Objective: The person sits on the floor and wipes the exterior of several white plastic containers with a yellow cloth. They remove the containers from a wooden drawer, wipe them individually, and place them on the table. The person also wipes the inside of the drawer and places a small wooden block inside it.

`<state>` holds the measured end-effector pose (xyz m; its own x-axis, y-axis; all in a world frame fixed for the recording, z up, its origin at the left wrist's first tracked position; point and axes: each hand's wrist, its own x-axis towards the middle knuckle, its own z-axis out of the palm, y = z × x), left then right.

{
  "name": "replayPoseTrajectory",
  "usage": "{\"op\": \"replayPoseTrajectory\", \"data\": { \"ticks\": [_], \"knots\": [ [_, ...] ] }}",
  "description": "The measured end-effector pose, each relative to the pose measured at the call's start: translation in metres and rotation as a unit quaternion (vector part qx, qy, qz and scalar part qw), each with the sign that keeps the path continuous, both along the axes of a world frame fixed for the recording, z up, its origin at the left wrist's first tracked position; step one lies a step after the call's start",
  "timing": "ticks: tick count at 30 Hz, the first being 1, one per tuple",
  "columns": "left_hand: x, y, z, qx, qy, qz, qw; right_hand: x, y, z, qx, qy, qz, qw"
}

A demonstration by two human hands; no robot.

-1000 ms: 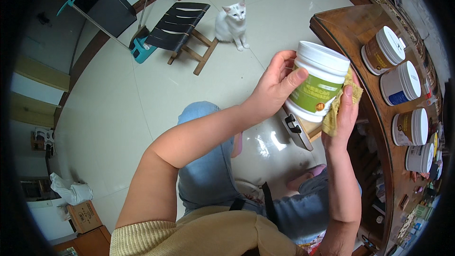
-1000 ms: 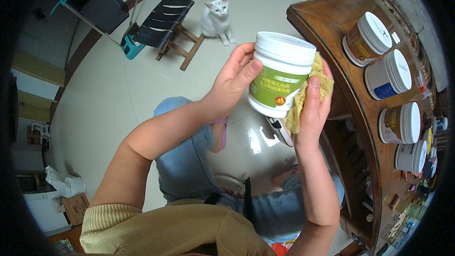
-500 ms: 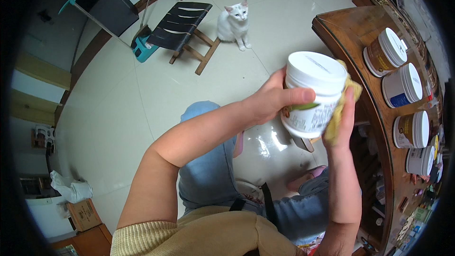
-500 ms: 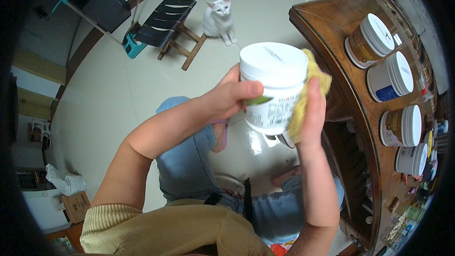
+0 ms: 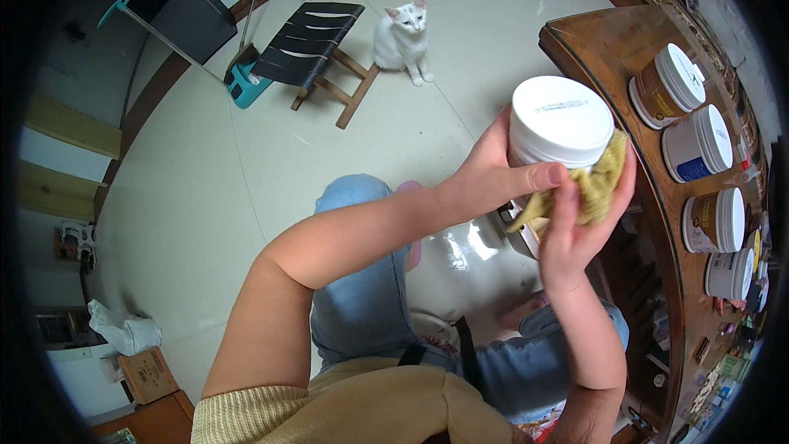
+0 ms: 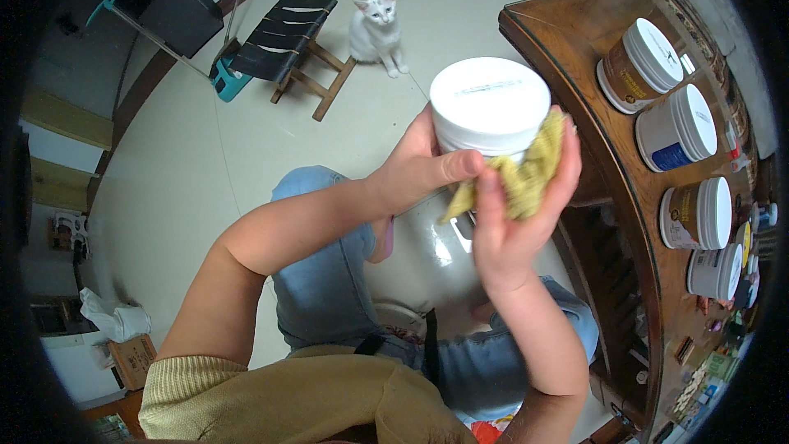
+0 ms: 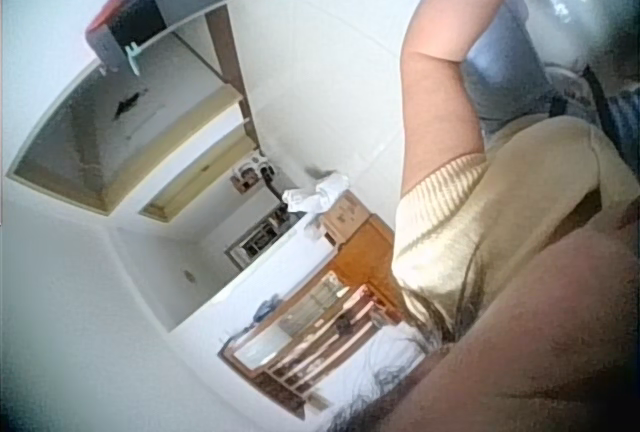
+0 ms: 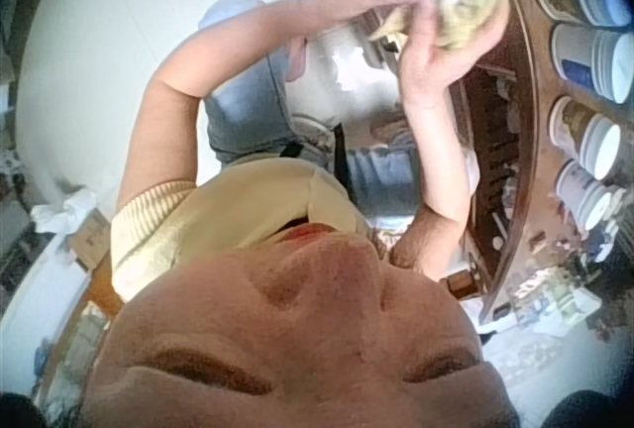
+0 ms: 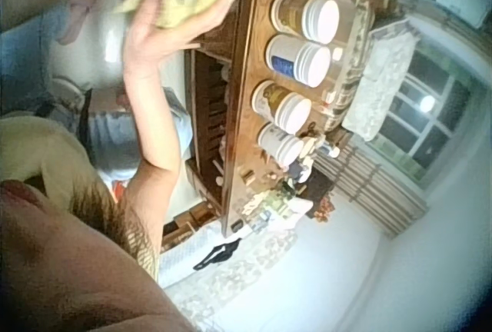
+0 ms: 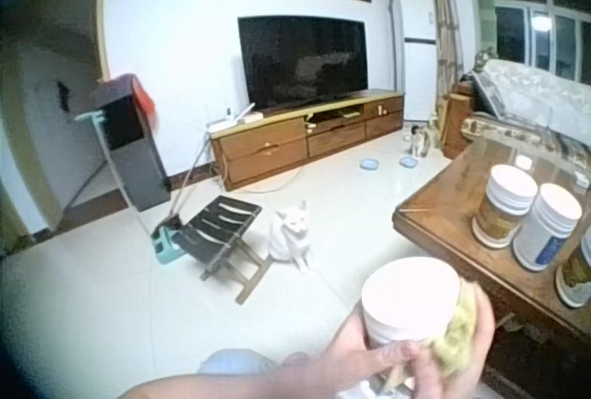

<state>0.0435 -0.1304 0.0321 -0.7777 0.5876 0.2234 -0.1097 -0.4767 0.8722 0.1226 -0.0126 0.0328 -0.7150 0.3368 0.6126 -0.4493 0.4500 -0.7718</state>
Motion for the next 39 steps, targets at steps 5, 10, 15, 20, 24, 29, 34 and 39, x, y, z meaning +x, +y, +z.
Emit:
{"op": "replayPoseTrajectory", "data": {
  "ticks": [5, 10, 15, 20, 24, 29, 34, 39],
  "knots": [
    [-0.003, -0.008, 0.007, 0.006, -0.067, -0.038, 0.997, -0.001, 0.003, 0.002, -0.052, -0.008, 0.03, 0.998],
    [0.0, -0.012, 0.003, 0.025, -0.116, -0.114, 0.986, -0.015, 0.038, 0.003, -0.393, -0.188, 0.186, 0.881],
    [-0.018, -0.007, -0.003, -0.031, -0.123, 0.006, 0.992, -0.004, 0.018, 0.011, -0.216, -0.085, 0.066, 0.97],
    [-0.005, -0.001, 0.003, 0.004, 0.009, -0.017, 1.0, 0.001, 0.007, 0.011, -0.114, -0.014, 0.017, 0.993],
    [-0.004, -0.001, 0.008, -0.017, -0.019, -0.033, 0.999, 0.003, 0.006, 0.01, -0.042, -0.004, 0.014, 0.999],
    [-0.003, -0.002, 0.006, 0.03, -0.114, -0.096, 0.988, -0.006, 0.024, 0.016, -0.19, -0.051, 0.082, 0.977],
    [-0.008, -0.002, 0.013, 0.078, -0.142, -0.049, 0.985, -0.019, 0.031, 0.0, -0.498, -0.151, 0.228, 0.823],
    [-0.013, 0.021, 0.01, 0.164, -0.118, 0.067, 0.977, -0.022, -0.003, -0.003, -0.592, -0.198, 0.186, 0.759]
  ]
}}
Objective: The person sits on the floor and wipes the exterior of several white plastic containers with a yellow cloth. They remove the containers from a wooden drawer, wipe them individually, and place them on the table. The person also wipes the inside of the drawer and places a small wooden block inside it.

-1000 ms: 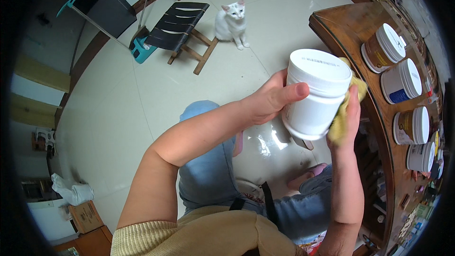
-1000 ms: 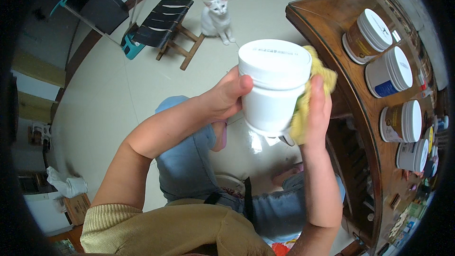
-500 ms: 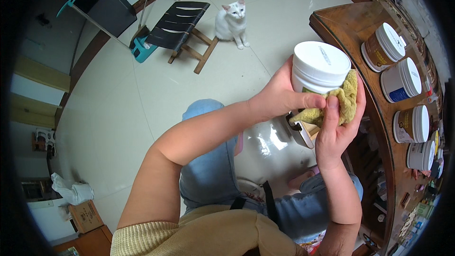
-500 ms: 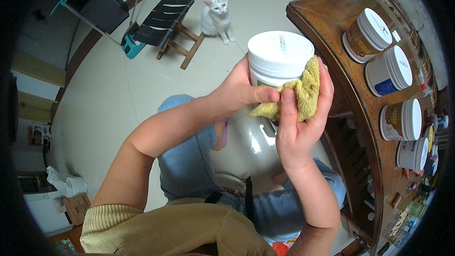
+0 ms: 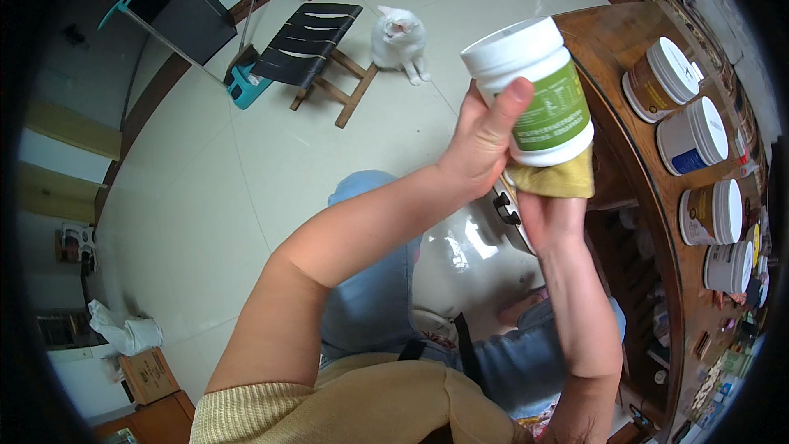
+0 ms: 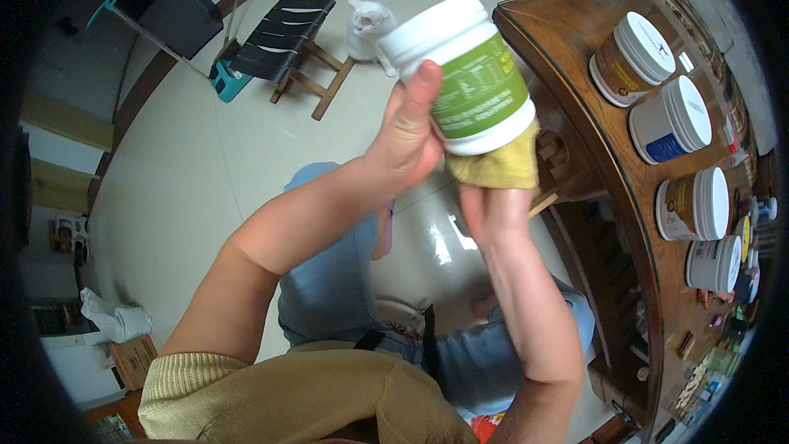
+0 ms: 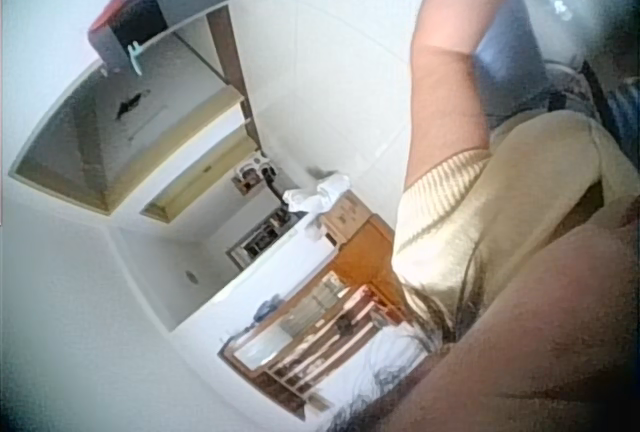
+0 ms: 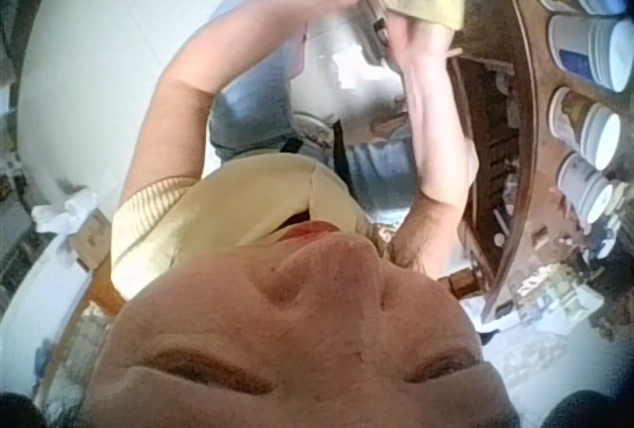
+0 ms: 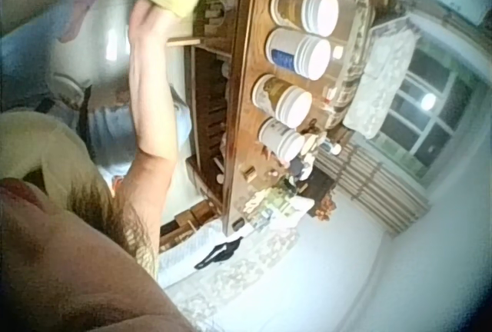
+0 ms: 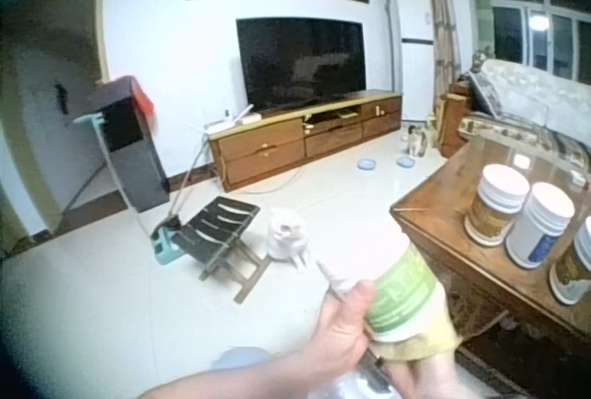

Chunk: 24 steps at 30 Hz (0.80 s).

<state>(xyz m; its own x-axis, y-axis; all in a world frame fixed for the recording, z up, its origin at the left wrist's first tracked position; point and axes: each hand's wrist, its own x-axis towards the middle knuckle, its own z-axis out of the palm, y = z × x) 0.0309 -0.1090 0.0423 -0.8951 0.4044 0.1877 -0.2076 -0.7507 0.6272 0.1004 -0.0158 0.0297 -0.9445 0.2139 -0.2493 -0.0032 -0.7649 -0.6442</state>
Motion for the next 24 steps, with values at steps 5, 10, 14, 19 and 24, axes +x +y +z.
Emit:
{"op": "replayPoseTrajectory", "data": {
  "ticks": [5, 10, 14, 19, 24],
  "knots": [
    [-0.016, 0.007, -0.001, -0.115, 0.188, 0.143, 0.965, 0.011, -0.014, 0.009, -0.077, -0.044, 0.043, 0.995],
    [-0.022, -0.005, 0.002, -0.163, 0.164, 0.153, 0.961, 0.02, 0.013, 0.034, -0.082, 0.037, 0.025, 0.996],
    [0.004, 0.004, -0.006, -0.136, 0.178, 0.118, 0.967, 0.011, 0.024, 0.036, -0.042, 0.0, -0.088, 0.995],
    [0.009, 0.01, -0.016, -0.146, 0.182, 0.121, 0.965, 0.019, 0.008, 0.019, -0.09, -0.038, 0.008, 0.995],
    [-0.019, -0.005, -0.016, -0.317, 0.277, 0.26, 0.869, 0.04, 0.021, 0.023, 0.014, -0.044, 0.2, 0.979]
  ]
}}
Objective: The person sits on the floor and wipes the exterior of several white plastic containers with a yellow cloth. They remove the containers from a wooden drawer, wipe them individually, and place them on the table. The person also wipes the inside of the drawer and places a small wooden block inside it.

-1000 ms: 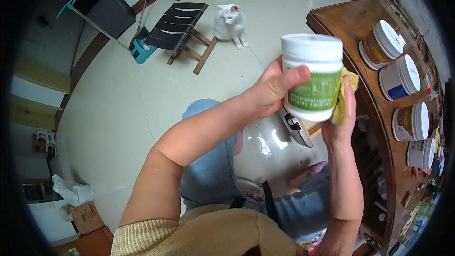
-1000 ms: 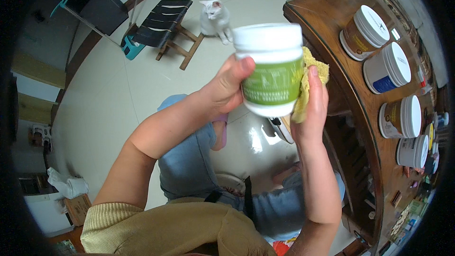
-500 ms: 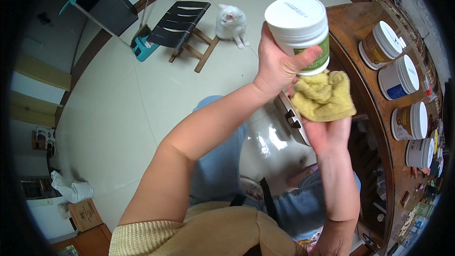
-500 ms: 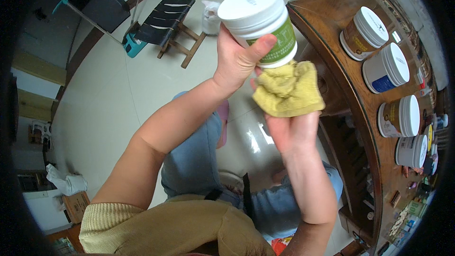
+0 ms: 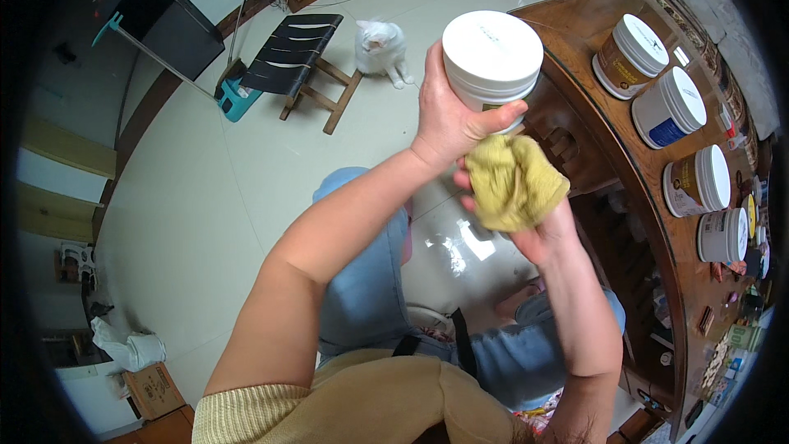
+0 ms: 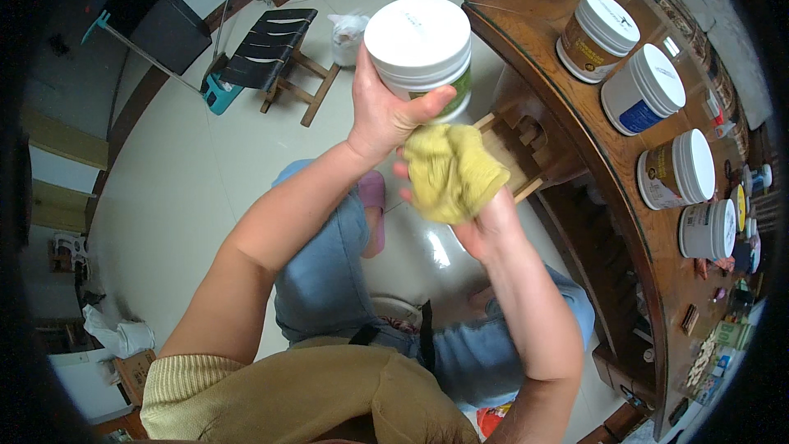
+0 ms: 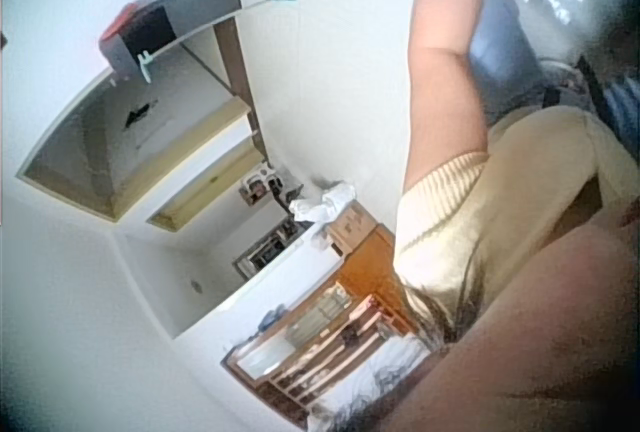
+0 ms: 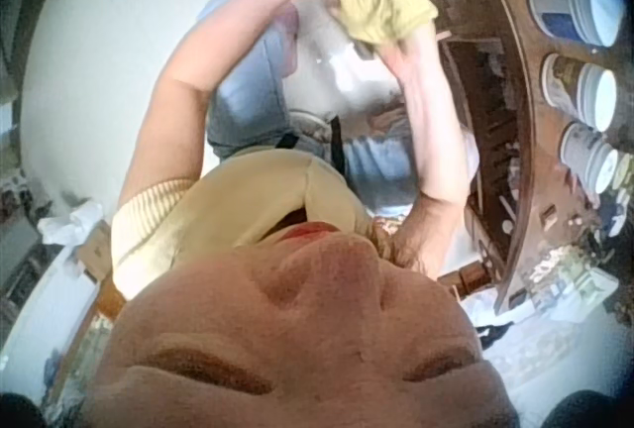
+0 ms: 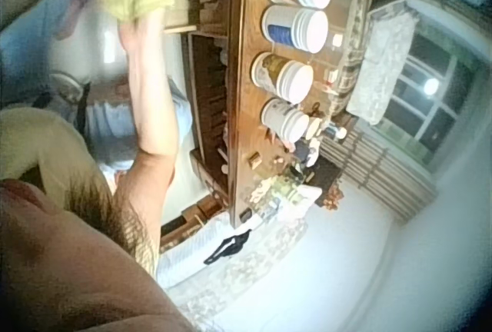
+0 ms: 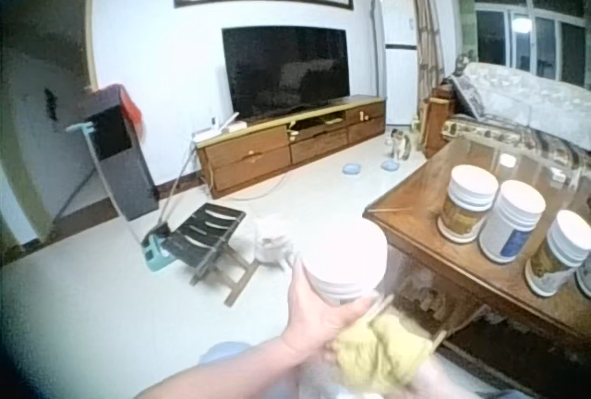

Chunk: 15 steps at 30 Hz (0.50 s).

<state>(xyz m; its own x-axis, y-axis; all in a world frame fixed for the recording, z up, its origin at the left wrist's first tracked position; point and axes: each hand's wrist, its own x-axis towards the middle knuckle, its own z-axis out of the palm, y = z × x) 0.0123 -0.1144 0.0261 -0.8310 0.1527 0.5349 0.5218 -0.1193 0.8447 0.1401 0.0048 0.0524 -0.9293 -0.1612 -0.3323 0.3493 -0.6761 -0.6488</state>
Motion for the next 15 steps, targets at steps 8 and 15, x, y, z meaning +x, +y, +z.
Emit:
{"op": "replayPoseTrajectory", "data": {
  "ticks": [8, 15],
  "knots": [
    [0.024, -0.01, -0.017, -0.219, 0.13, -0.007, 0.967, 0.01, 0.04, 0.006, 0.566, 0.294, -0.238, 0.733],
    [0.044, -0.001, -0.037, -0.221, 0.126, -0.128, 0.959, 0.002, 0.028, 0.0, 0.735, 0.417, -0.132, 0.518]
  ]
}}
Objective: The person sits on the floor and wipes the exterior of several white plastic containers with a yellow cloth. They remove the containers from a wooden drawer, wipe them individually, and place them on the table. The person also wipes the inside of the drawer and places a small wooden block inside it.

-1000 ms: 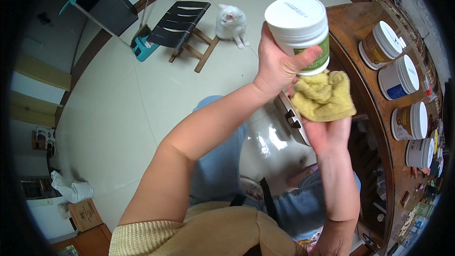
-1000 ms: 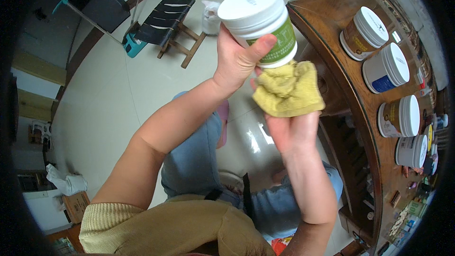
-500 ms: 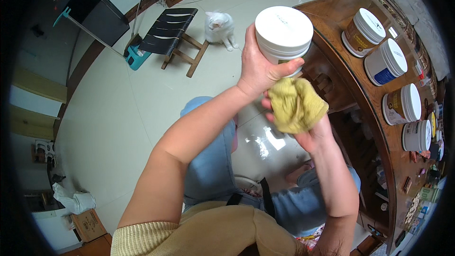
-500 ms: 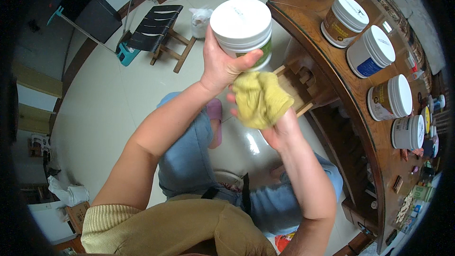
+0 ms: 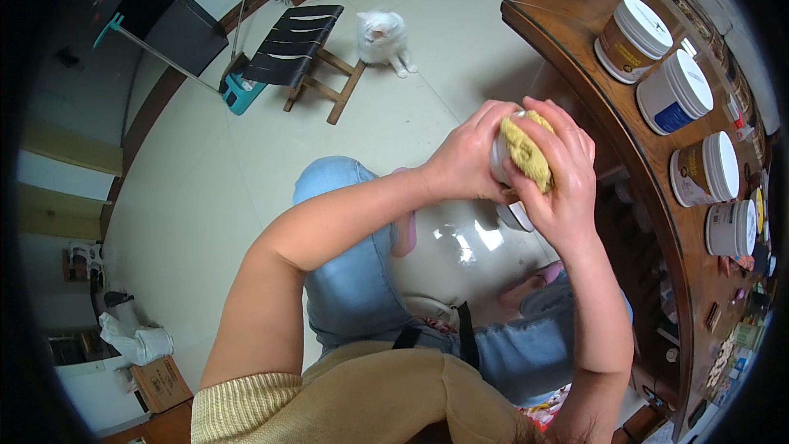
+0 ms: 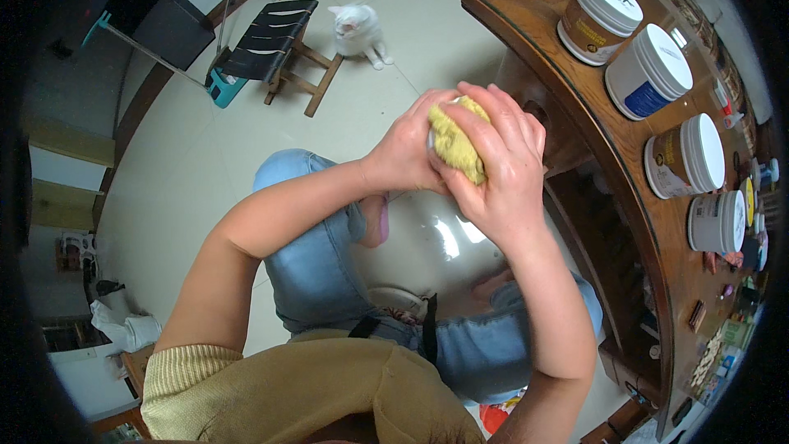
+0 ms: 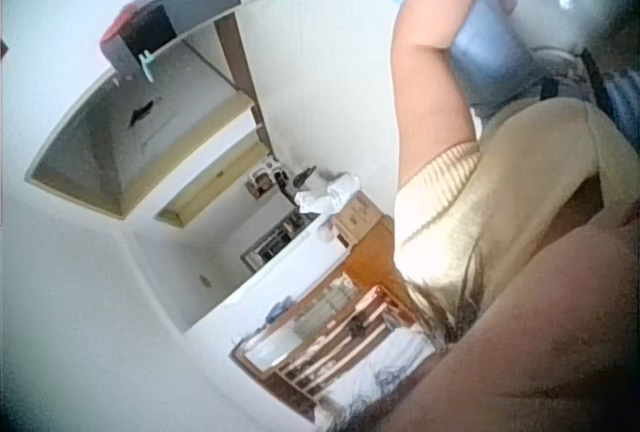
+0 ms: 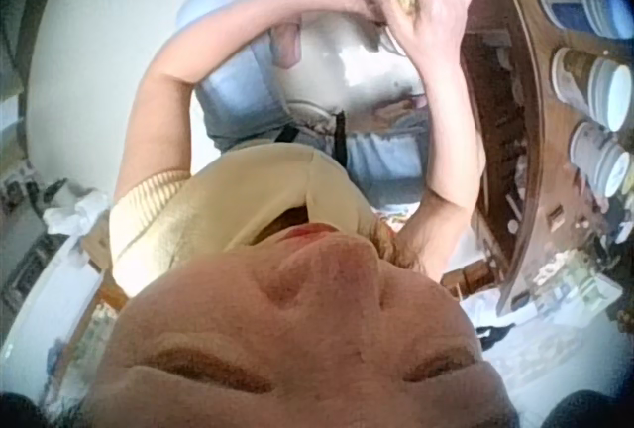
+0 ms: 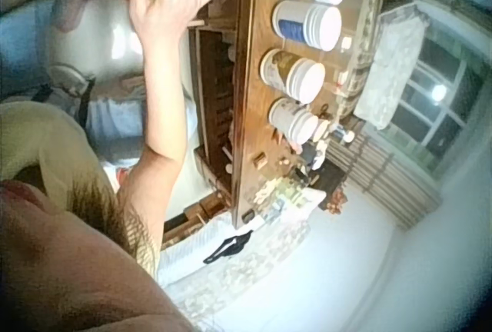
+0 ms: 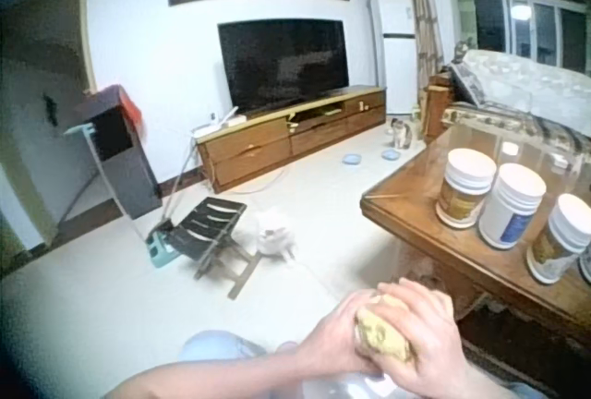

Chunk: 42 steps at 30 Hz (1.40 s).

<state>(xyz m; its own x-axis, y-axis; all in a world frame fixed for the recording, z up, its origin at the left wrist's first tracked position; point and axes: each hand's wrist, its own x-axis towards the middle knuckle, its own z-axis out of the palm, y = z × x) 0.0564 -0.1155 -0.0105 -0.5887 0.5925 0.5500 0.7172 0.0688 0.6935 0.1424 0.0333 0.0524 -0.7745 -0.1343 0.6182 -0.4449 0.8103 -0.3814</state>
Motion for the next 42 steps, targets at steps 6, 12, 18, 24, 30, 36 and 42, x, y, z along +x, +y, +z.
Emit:
{"op": "replayPoseTrajectory", "data": {
  "ticks": [6, 12, 18, 24, 30, 36, 42],
  "knots": [
    [-0.005, -0.007, 0.022, 0.008, -0.224, 0.005, 0.975, -0.008, 0.02, -0.003, -0.084, 0.029, 0.118, 0.989],
    [-0.003, -0.011, 0.018, -0.018, -0.226, -0.068, 0.972, -0.01, 0.025, -0.003, -0.223, -0.097, 0.066, 0.968],
    [-0.01, -0.018, 0.008, -0.082, -0.159, -0.048, 0.983, -0.004, 0.001, -0.003, -0.142, -0.1, 0.086, 0.981],
    [-0.025, -0.022, 0.024, 0.034, -0.312, -0.015, 0.949, -0.005, 0.033, -0.003, -0.285, -0.113, 0.056, 0.95],
    [-0.042, -0.014, 0.023, 0.078, -0.33, 0.002, 0.941, 0.006, 0.071, 0.01, -0.543, -0.223, -0.013, 0.809],
    [-0.042, 0.014, -0.014, -0.1, -0.178, 0.055, 0.977, 0.027, 0.096, 0.026, -0.425, -0.278, -0.084, 0.857],
    [-0.046, 0.039, -0.045, -0.141, -0.263, -0.018, 0.954, 0.064, 0.118, 0.043, -0.39, -0.255, -0.096, 0.879]
  ]
}}
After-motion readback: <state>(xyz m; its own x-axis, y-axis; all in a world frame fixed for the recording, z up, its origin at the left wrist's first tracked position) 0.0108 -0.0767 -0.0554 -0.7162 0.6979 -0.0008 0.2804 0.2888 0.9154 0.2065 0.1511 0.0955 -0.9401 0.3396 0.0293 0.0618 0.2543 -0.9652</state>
